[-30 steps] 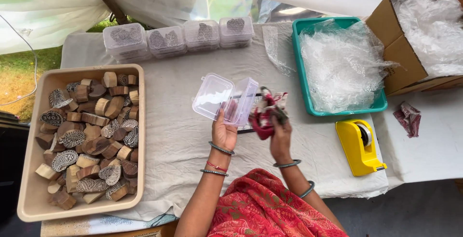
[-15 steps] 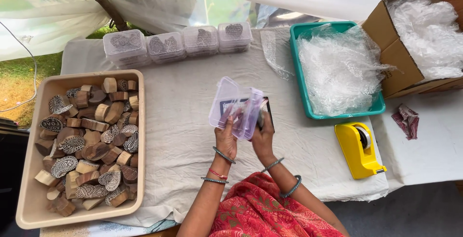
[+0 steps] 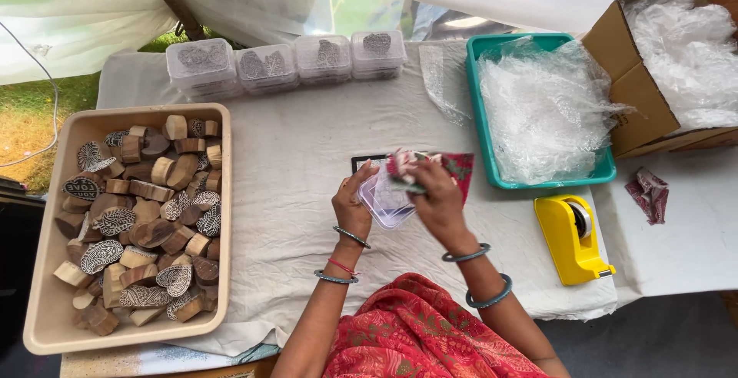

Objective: The person wraps a small plastic container with bubble wrap and secures it with tape. They then place the wrapped container on the table. Next, they pick up a wooden stamp, wipe it with a cloth, and place it inside a small plastic container. Finally, they wrap the container with the stamp in bubble wrap and secure it with tape.

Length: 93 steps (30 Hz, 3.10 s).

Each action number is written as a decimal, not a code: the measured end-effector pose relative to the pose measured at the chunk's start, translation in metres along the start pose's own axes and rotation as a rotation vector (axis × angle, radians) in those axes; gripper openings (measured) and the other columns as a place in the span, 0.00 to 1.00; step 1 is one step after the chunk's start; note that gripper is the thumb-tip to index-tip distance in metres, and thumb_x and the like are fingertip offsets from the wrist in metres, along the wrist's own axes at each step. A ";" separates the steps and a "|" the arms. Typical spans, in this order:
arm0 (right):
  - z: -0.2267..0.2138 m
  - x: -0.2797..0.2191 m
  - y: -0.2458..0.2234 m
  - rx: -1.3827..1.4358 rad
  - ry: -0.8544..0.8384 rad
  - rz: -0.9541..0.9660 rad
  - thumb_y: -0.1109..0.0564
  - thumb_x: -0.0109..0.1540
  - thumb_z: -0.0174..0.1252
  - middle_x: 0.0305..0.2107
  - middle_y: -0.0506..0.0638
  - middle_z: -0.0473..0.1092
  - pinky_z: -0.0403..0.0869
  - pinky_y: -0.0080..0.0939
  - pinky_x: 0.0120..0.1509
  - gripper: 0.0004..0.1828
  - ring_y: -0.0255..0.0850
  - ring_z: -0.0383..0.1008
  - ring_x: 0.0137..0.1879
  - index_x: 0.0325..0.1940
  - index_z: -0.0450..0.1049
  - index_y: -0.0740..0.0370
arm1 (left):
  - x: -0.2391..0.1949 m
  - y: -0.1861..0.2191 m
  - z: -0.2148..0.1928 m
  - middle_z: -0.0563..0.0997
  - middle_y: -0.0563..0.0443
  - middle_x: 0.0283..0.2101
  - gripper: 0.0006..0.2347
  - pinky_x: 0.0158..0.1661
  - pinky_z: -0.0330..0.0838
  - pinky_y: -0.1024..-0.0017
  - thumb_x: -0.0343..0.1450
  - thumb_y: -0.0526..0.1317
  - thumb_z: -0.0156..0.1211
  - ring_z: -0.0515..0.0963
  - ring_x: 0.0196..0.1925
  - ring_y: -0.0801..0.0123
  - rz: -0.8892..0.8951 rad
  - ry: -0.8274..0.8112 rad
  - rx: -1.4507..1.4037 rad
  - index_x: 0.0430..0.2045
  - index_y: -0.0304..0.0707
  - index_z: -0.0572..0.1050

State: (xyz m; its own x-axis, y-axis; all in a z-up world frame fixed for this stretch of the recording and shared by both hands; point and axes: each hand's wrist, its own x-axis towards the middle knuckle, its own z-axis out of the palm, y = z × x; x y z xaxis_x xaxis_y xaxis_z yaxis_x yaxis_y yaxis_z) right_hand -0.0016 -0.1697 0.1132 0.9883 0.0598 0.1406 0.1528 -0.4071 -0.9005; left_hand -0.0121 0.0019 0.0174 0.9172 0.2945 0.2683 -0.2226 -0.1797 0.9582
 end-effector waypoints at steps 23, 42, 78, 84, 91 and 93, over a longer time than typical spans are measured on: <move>-0.064 0.028 0.182 -0.766 0.067 0.050 0.60 0.58 0.59 0.53 0.48 0.73 0.74 0.52 0.56 0.18 0.51 0.72 0.57 0.52 0.80 0.50 | 0.012 -0.084 -0.016 0.85 0.42 0.38 0.13 0.26 0.78 0.73 0.75 0.42 0.58 0.84 0.29 0.68 -0.693 0.090 -0.558 0.52 0.40 0.74; 0.066 0.106 0.248 -0.271 0.026 0.071 0.53 0.63 0.62 0.23 0.59 0.75 0.72 0.47 0.35 0.13 0.46 0.76 0.27 0.43 0.81 0.65 | 0.016 -0.204 -0.002 0.75 0.39 0.63 0.30 0.63 0.67 0.67 0.78 0.54 0.49 0.75 0.64 0.61 -0.367 0.101 -0.258 0.73 0.39 0.53; 0.086 0.129 0.298 -0.332 0.035 0.008 0.54 0.60 0.63 0.29 0.59 0.78 0.77 0.46 0.44 0.17 0.47 0.80 0.34 0.46 0.79 0.71 | -0.164 -0.153 -0.123 0.86 0.50 0.42 0.16 0.44 0.75 0.72 0.75 0.46 0.53 0.83 0.41 0.72 -0.825 0.254 -0.233 0.53 0.38 0.76; 0.082 0.090 0.268 -0.183 0.062 0.152 0.58 0.60 0.60 0.27 0.56 0.77 0.78 0.43 0.38 0.13 0.42 0.79 0.30 0.44 0.77 0.71 | -0.176 -0.156 -0.130 0.86 0.49 0.41 0.15 0.43 0.75 0.72 0.75 0.45 0.53 0.83 0.40 0.71 -0.820 0.298 -0.247 0.51 0.37 0.77; 0.077 0.051 0.272 -0.309 0.095 0.075 0.55 0.61 0.65 0.29 0.55 0.77 0.77 0.40 0.41 0.15 0.40 0.79 0.33 0.44 0.77 0.72 | -0.169 -0.149 -0.123 0.86 0.49 0.41 0.15 0.43 0.75 0.73 0.76 0.46 0.53 0.83 0.41 0.72 -0.835 0.282 -0.249 0.51 0.37 0.77; 0.075 0.052 0.268 -0.300 0.085 0.090 0.52 0.62 0.67 0.29 0.54 0.77 0.77 0.40 0.41 0.19 0.39 0.79 0.33 0.46 0.77 0.71 | -0.167 -0.149 -0.122 0.86 0.50 0.41 0.15 0.43 0.75 0.74 0.76 0.46 0.53 0.83 0.41 0.72 -0.828 0.266 -0.241 0.51 0.37 0.77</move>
State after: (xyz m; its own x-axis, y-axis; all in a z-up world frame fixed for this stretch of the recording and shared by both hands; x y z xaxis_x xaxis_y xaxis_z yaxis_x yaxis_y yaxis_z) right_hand 0.0908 -0.2079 -0.1519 0.9920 -0.0599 0.1110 0.0442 -0.6587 -0.7511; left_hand -0.1724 0.0945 -0.1578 0.7146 0.4553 -0.5312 0.3841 0.3793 0.8418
